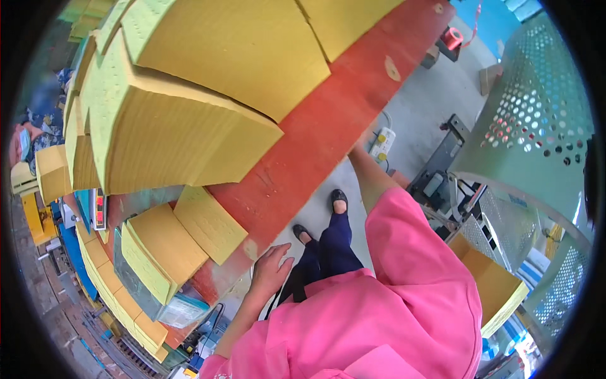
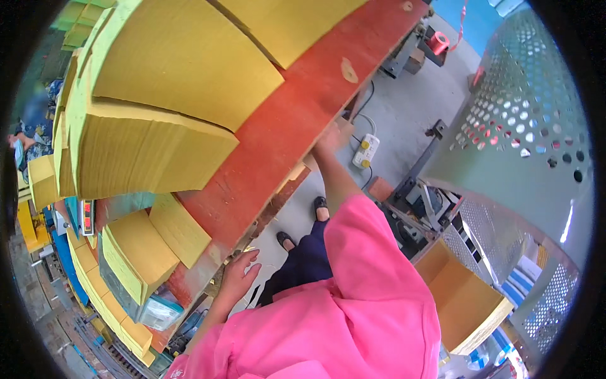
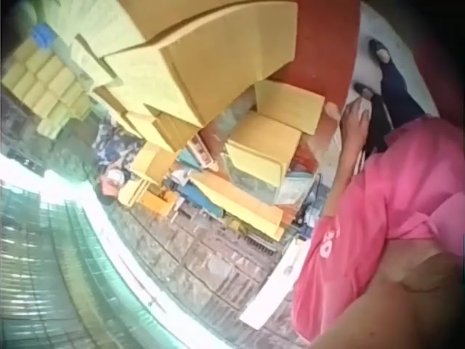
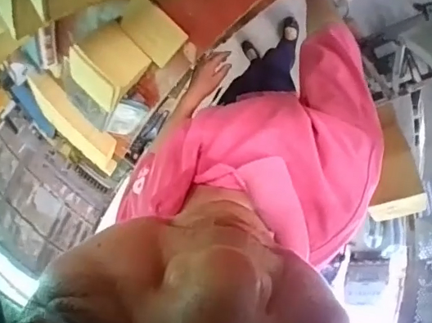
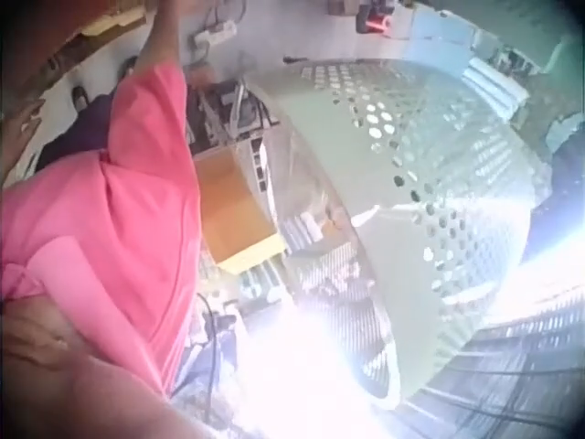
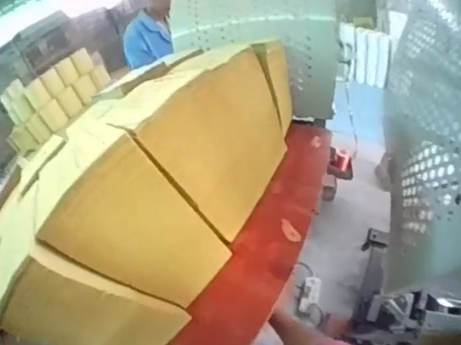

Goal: The recorder is weighing stacks of yellow paper and using a machine to apply elastic bands to bundle them.

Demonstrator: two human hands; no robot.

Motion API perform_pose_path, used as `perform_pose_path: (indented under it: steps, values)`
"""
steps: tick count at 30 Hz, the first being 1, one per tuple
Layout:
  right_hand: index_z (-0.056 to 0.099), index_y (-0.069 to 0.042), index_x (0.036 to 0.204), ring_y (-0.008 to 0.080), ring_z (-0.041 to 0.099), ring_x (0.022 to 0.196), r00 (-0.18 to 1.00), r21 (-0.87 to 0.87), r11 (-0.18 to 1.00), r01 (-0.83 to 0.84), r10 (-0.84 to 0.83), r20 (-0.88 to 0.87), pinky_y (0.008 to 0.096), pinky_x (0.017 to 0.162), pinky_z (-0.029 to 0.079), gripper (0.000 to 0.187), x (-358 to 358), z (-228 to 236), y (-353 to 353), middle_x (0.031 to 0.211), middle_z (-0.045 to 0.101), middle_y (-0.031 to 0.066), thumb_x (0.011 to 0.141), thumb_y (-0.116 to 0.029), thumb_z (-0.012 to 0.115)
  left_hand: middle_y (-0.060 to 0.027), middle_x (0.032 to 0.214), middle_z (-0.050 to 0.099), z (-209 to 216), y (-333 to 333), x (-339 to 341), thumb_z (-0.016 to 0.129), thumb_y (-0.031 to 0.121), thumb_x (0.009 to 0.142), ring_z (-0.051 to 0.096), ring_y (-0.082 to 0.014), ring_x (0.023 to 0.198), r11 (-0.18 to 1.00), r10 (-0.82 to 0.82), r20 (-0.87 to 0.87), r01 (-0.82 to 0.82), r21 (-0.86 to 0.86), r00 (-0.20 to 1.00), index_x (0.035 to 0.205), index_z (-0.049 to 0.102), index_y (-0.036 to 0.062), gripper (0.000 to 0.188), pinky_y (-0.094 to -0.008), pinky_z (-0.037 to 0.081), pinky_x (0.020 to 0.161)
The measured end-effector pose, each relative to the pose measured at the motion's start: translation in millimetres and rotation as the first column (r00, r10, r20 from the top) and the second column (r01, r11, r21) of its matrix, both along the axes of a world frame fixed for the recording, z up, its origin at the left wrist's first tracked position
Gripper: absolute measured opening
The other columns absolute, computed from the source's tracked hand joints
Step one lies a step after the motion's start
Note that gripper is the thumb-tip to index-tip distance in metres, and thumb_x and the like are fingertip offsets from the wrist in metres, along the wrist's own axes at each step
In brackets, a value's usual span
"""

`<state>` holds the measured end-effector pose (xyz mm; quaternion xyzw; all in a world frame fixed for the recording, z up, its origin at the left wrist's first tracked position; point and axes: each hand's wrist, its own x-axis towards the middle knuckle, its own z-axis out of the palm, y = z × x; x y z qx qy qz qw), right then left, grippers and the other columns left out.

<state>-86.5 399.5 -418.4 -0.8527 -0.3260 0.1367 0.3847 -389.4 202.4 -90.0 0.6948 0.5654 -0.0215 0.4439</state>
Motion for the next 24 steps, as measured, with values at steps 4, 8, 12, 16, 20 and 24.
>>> perform_pose_path:
  steps: [4, 8, 12, 16, 20, 24]
  values:
    - [0.053, -0.007, 0.123, 0.0279, 0.058, 0.103, 0.935, 0.137, 0.98, 0.144, -0.089, -0.343, 0.0404, 0.082, 0.049, 0.047, 10.6, 2.5, -9.0, 0.108, 0.06, 0.0077, 0.085, -0.031, 0.063, -0.0193, 0.112, 0.063, -7.3, -0.8, -9.5, 0.059, 0.024, 0.09, 0.062, -0.0342, 0.103, 0.995, 0.102, 0.015, -0.102, -0.019, 0.995, 0.126, 0.055, 0.0045, 0.04, -0.0395, 0.049, 0.088]
    - [0.053, -0.007, 0.124, 0.026, 0.059, 0.101, 0.75, 0.201, 0.943, 0.265, -0.071, -0.657, 0.0391, 0.079, 0.05, 0.046, 13.1, 11.6, -15.5, 0.106, 0.06, 0.0066, 0.086, -0.032, 0.062, -0.0151, 0.112, 0.065, -2.9, -3.9, -10.1, 0.062, 0.023, 0.09, 0.063, -0.0264, 0.105, 0.985, 0.167, 0.02, -0.166, -0.036, 0.986, 0.126, 0.056, 0.0052, 0.04, -0.0353, 0.049, 0.089]
    - [0.052, -0.007, 0.124, 0.0242, 0.06, 0.098, 0.467, 0.22, 0.922, 0.32, 0.048, -0.883, 0.0379, 0.077, 0.051, 0.045, 20.0, 24.4, -35.0, 0.105, 0.061, 0.0055, 0.087, -0.032, 0.061, -0.0208, 0.112, 0.064, 8.6, -10.6, -15.1, 0.056, 0.029, 0.092, 0.062, -0.0361, 0.104, 0.98, 0.19, 0.045, -0.187, -0.067, 0.981, 0.127, 0.055, 0.0072, 0.041, -0.0411, 0.049, 0.09]
    - [0.044, -0.014, 0.133, 0.022, 0.063, 0.093, 0.396, 0.156, 0.983, -0.092, 0.18, -0.9, 0.0335, 0.07, 0.053, 0.048, 11.6, 101.1, -74.1, 0.115, 0.06, 0.003, 0.093, -0.039, 0.053, -0.0171, 0.116, 0.063, 6.5, -19.7, -22.6, 0.059, 0.03, 0.091, 0.062, -0.0297, 0.109, 0.975, 0.2, 0.007, -0.199, -0.096, 0.98, 0.128, 0.055, 0.0089, 0.043, -0.0363, 0.049, 0.092]
    - [0.051, -0.006, 0.12, 0.0254, 0.063, 0.077, 0.303, 0.042, 0.999, -0.002, 0.041, -0.952, 0.0342, 0.058, 0.054, 0.045, 14.1, 151.3, -158.1, 0.099, 0.061, 0.0078, 0.076, 0.0, 0.061, -0.0162, 0.11, 0.065, -8.6, -36.0, -31.6, 0.059, 0.032, 0.091, 0.065, -0.0292, 0.102, 0.979, 0.073, 0.171, -0.103, 0.174, 0.983, 0.126, 0.057, 0.0114, 0.04, -0.0368, 0.051, 0.088]
    - [0.049, -0.007, 0.121, 0.0248, 0.062, 0.081, 0.25, -0.016, 0.996, -0.086, 0.006, -0.968, 0.0354, 0.058, 0.051, 0.046, 7.3, 181.7, -253.5, 0.102, 0.06, 0.0094, 0.077, -0.005, 0.062, -0.017, 0.117, 0.063, 12.4, -32.0, -42.6, 0.064, 0.027, 0.089, 0.065, -0.0259, 0.103, 0.999, 0.052, 0.373, -0.051, -0.013, 0.926, 0.127, 0.056, 0.0067, 0.045, -0.036, 0.052, 0.089]
